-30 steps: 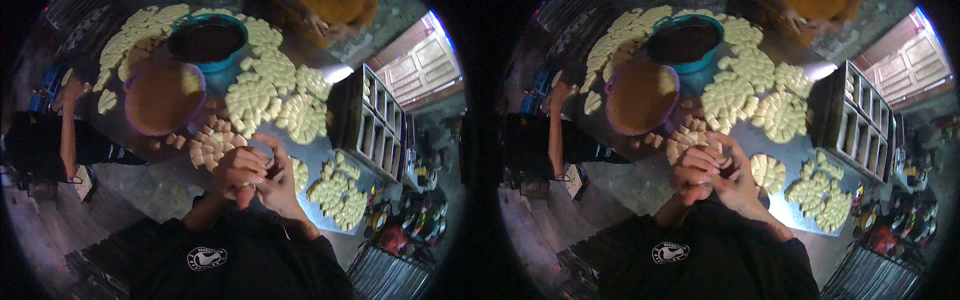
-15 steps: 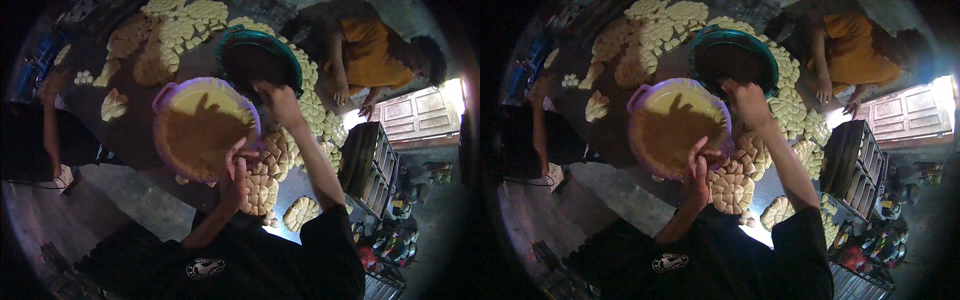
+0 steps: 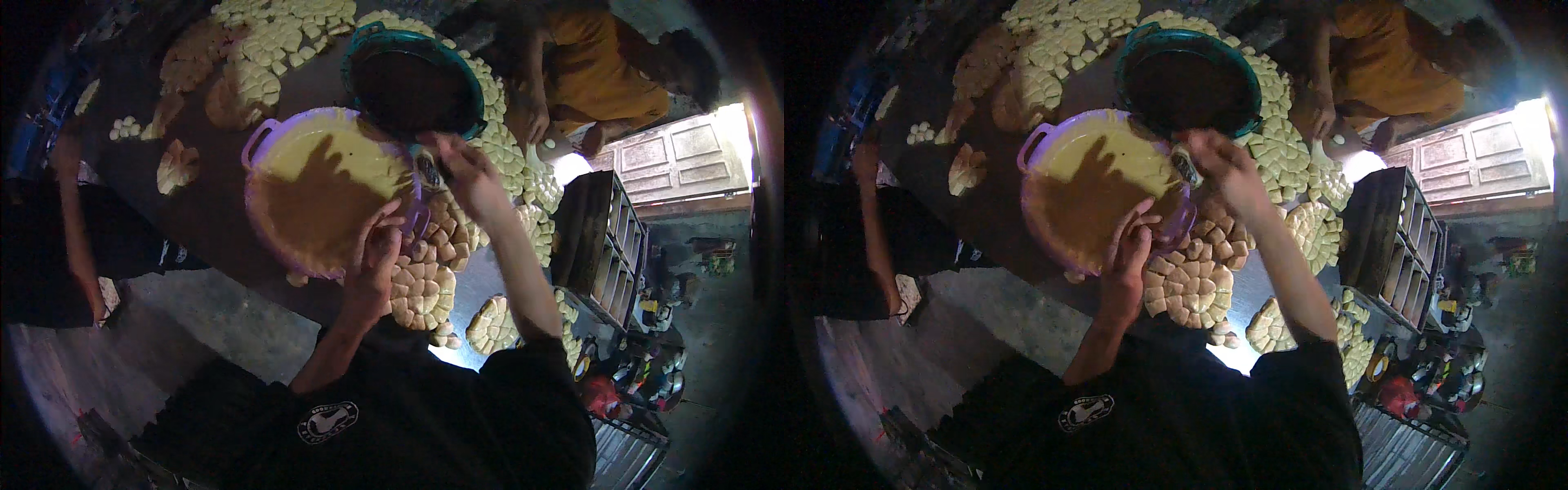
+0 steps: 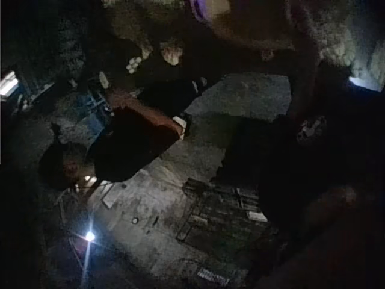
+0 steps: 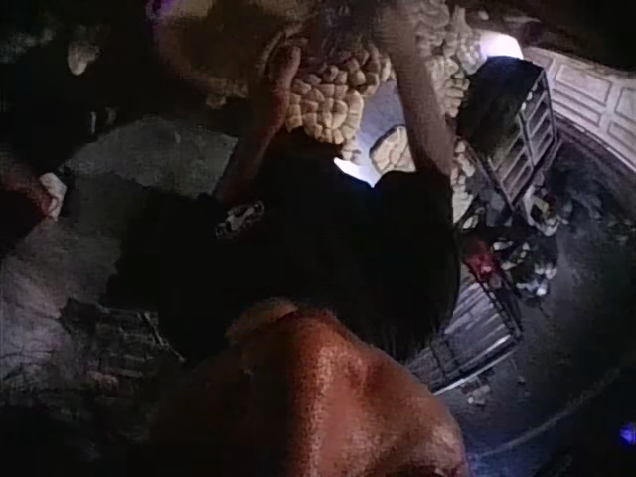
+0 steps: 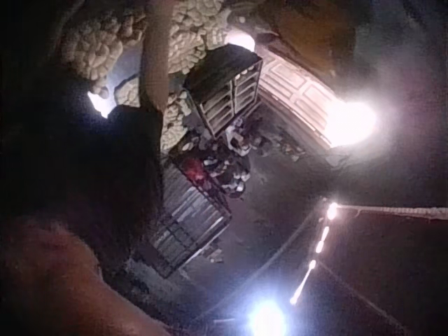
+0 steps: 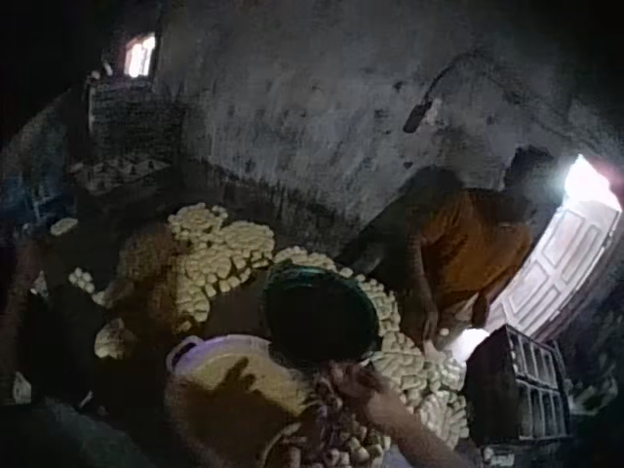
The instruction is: The person shapes pieces of dough by hand, fills some with a dark paste from a bowl, and places the formed rolls into metal baking pans on a table.
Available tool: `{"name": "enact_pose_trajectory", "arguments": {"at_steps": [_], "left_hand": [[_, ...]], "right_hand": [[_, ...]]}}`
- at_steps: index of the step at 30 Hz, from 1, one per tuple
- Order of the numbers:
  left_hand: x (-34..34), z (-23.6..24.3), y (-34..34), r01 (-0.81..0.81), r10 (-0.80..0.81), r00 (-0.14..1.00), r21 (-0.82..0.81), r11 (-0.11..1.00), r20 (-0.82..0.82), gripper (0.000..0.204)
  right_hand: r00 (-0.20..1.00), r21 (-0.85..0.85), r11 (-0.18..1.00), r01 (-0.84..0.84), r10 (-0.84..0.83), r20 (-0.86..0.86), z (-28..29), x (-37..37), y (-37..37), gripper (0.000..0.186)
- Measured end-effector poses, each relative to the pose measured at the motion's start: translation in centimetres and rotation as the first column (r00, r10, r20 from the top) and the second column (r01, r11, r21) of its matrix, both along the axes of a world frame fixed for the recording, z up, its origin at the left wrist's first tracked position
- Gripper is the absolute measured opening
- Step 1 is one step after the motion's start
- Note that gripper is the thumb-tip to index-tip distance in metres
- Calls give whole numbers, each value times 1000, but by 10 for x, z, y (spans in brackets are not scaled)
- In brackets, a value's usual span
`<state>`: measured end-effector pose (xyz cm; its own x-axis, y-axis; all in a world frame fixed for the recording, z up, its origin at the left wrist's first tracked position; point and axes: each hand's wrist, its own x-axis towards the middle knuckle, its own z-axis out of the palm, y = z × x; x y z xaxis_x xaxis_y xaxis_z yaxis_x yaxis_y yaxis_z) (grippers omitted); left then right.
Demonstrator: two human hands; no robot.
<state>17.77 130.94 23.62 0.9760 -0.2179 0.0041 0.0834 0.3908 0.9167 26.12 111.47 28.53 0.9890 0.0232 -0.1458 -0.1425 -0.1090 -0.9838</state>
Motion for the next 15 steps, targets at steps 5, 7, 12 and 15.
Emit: {"name": "enact_pose_trajectory", "arguments": {"at_steps": [5, 7, 12, 15], "left_hand": [[-38, 15, -23, 94, -294, 933, -648, 756, -207, 33], [-60, 23, -34, 92, -338, 913, -693, 715, -228, 33], [-111, 53, -63, 135, -451, 844, -699, 702, -290, 37], [-148, 68, -83, 321, -442, 887, -506, 800, -136, 38]], "right_hand": [[978, 451, 892, 29, -119, 172, 27, -125, 25, 28], [954, 398, 916, 43, -155, 255, 17, -160, 7, 28], [893, 164, 984, 62, -128, 432, 25, -246, -40, 45], [807, -551, 774, 311, 91, 584, 64, -292, -54, 56]]}}
